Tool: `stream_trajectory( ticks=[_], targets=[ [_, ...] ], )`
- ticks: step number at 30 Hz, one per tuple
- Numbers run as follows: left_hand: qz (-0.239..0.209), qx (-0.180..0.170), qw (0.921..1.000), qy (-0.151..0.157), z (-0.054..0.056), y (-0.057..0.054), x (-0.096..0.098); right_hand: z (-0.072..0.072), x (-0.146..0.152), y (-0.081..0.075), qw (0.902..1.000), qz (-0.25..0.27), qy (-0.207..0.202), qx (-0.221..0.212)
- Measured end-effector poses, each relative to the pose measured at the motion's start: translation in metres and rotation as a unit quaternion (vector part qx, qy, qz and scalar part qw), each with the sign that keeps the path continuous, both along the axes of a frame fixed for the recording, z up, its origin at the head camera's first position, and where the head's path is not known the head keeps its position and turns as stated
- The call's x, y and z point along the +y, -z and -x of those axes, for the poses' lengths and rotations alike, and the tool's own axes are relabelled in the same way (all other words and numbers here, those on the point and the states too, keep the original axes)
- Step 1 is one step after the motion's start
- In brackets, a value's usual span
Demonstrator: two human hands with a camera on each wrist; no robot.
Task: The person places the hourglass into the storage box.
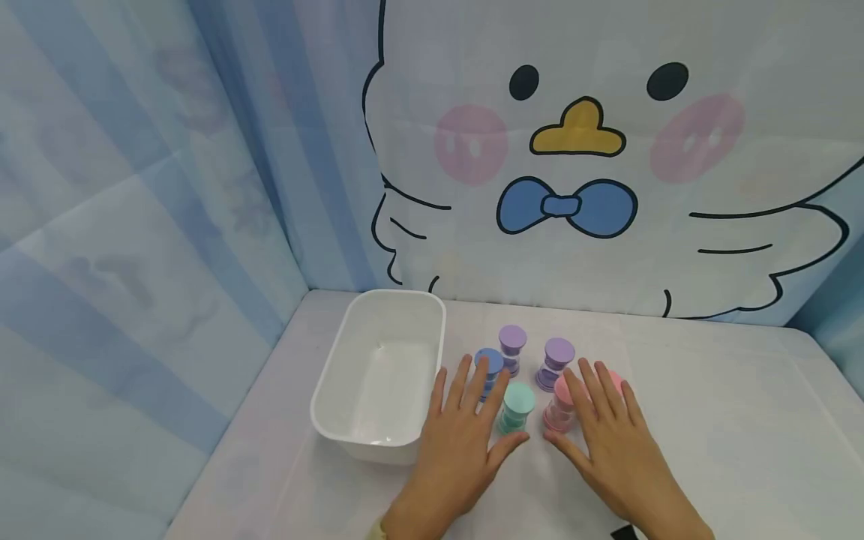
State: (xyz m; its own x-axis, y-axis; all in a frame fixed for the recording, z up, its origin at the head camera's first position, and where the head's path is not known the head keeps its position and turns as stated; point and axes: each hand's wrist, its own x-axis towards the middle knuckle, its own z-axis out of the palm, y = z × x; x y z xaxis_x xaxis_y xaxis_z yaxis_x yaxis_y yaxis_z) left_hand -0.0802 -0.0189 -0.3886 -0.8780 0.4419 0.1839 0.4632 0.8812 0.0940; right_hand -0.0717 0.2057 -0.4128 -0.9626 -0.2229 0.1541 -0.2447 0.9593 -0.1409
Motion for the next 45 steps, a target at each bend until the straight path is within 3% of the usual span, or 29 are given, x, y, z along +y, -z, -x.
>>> stream_trajectory(
  ticks=[5,13,21,29,38,45],
  targets=[
    [0.003,0.025,0.9996,-0.012,0.002,-0.006,-0.006,0.001,0.002,-0.004,1.0,0.0,0.004,-0.006],
    [-0.034,-0.009,0.9989,-0.033,0.007,-0.014,-0.017,0.004,0.006,-0.008,0.9997,0.002,0.014,-0.022],
    [-0.049,0.006,0.9975,-0.05,0.012,-0.017,-0.028,0.005,0.008,-0.01,0.9983,0.015,0.027,-0.049],
    [-0.064,0.019,0.9962,-0.057,0.015,-0.022,-0.038,0.007,0.016,-0.009,0.9993,0.005,0.009,-0.037],
    [-0.105,-0.006,0.992,-0.07,0.017,-0.03,-0.053,0.013,0.031,-0.016,0.9997,0.017,-0.011,-0.012],
    [-0.13,0.009,0.9892,-0.068,0.02,-0.034,-0.068,0.018,0.039,-0.02,0.9996,0.02,-0.02,-0.007]
  ],
)
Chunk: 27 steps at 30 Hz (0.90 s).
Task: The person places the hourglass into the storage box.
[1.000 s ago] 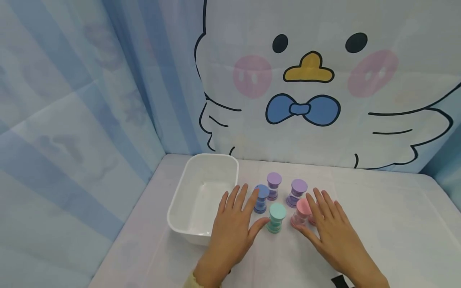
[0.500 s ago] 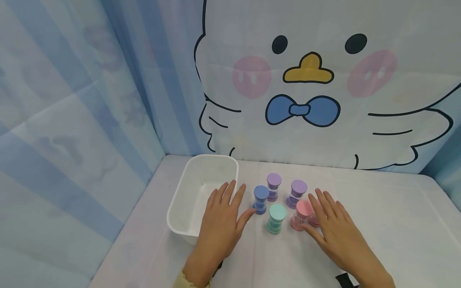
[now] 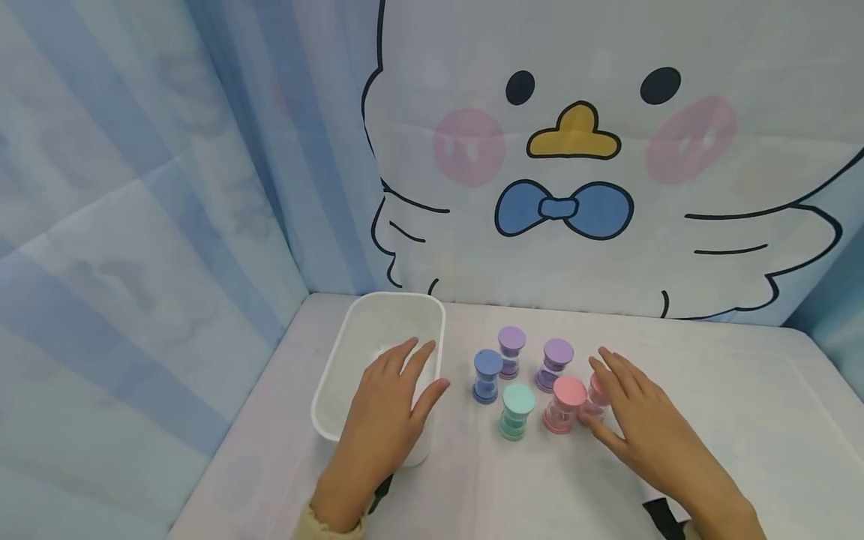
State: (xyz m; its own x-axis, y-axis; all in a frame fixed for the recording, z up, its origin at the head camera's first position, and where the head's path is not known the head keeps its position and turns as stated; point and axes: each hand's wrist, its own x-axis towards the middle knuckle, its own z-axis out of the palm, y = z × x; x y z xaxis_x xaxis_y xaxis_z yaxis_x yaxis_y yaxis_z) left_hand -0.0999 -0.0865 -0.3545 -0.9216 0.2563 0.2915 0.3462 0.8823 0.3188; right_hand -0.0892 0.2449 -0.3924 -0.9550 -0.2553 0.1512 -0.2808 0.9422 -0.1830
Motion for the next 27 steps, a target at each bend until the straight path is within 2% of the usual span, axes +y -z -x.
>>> stream_trajectory(
  ticks=[8,13,21,27],
  targets=[
    [-0.014,0.0,0.9999,-0.006,0.007,-0.003,-0.023,0.002,0.003,0.001,0.999,-0.001,-0.025,0.037],
    [-0.022,-0.004,0.9995,-0.021,0.012,-0.002,-0.039,0.002,0.006,0.0,0.9994,0.001,-0.021,0.029],
    [-0.038,-0.037,0.9973,-0.051,0.016,-0.009,-0.06,0.003,0.008,-0.001,0.9995,0.014,-0.02,0.02],
    [-0.047,-0.04,0.9964,-0.058,0.02,-0.004,-0.077,0.004,0.01,-0.001,0.9996,0.011,-0.018,0.02]
  ],
)
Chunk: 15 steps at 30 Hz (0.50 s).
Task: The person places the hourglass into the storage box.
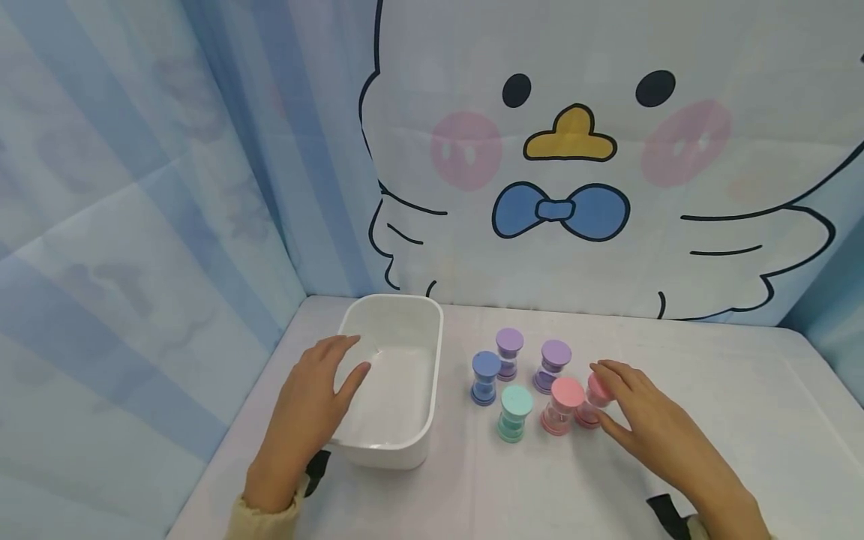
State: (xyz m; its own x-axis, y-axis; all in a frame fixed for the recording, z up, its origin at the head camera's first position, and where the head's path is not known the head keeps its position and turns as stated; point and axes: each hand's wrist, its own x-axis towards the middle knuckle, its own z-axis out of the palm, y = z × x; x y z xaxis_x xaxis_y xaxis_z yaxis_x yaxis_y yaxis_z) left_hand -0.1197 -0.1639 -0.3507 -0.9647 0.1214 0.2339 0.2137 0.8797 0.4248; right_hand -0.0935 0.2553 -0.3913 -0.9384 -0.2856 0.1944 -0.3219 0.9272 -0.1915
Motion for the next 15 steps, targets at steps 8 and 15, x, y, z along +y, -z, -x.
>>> stream_trajectory(
  ticks=[8,15],
  targets=[
    [-0.023,-0.02,0.9993,-0.021,0.001,0.005,-0.02,0.001,0.001,-0.001,0.9999,0.003,0.007,-0.014],
    [-0.042,-0.027,0.9982,-0.033,0.0,0.011,-0.031,0.001,0.002,0.0,0.9999,0.01,0.003,-0.007]
  ],
)
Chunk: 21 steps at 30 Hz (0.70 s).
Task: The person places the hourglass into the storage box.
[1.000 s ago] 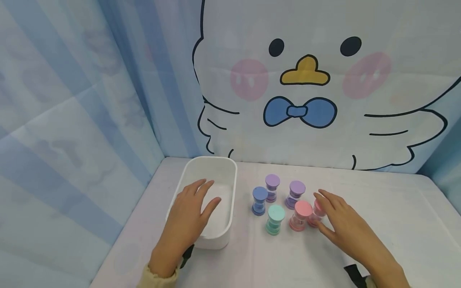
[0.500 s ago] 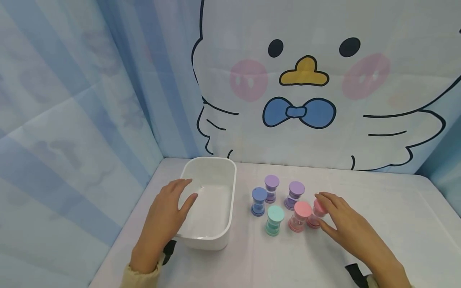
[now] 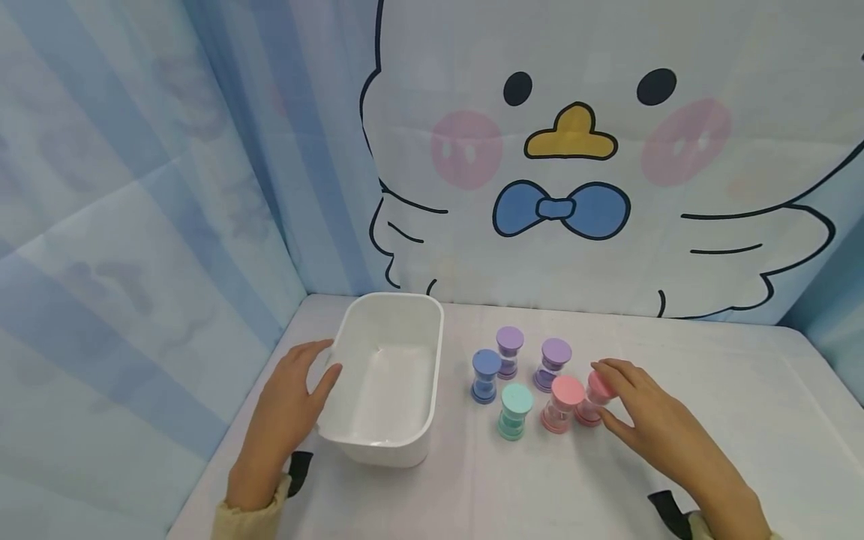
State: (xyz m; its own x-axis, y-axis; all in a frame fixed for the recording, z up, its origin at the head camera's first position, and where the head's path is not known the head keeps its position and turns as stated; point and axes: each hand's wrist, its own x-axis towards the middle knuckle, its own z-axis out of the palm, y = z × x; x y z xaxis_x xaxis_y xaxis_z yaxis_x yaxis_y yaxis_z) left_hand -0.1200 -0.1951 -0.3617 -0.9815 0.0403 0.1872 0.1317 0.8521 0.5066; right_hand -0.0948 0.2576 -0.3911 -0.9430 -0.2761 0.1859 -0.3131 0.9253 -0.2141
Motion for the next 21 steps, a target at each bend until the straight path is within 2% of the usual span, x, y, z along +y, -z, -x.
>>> stream_trajectory(
  ticks=[7,14,21],
  targets=[
    [-0.037,-0.02,0.999,-0.012,0.004,0.011,-0.01,0.003,0.0,0.002,1.0,0.001,0.002,-0.003],
    [-0.096,-0.031,0.9948,-0.012,0.015,0.027,-0.015,0.005,0.004,0.002,0.9999,0.012,0.0,0.008],
    [-0.149,-0.048,0.9875,-0.014,0.016,0.029,-0.021,0.009,0.004,0.005,0.9996,0.016,-0.013,0.021]
  ],
)
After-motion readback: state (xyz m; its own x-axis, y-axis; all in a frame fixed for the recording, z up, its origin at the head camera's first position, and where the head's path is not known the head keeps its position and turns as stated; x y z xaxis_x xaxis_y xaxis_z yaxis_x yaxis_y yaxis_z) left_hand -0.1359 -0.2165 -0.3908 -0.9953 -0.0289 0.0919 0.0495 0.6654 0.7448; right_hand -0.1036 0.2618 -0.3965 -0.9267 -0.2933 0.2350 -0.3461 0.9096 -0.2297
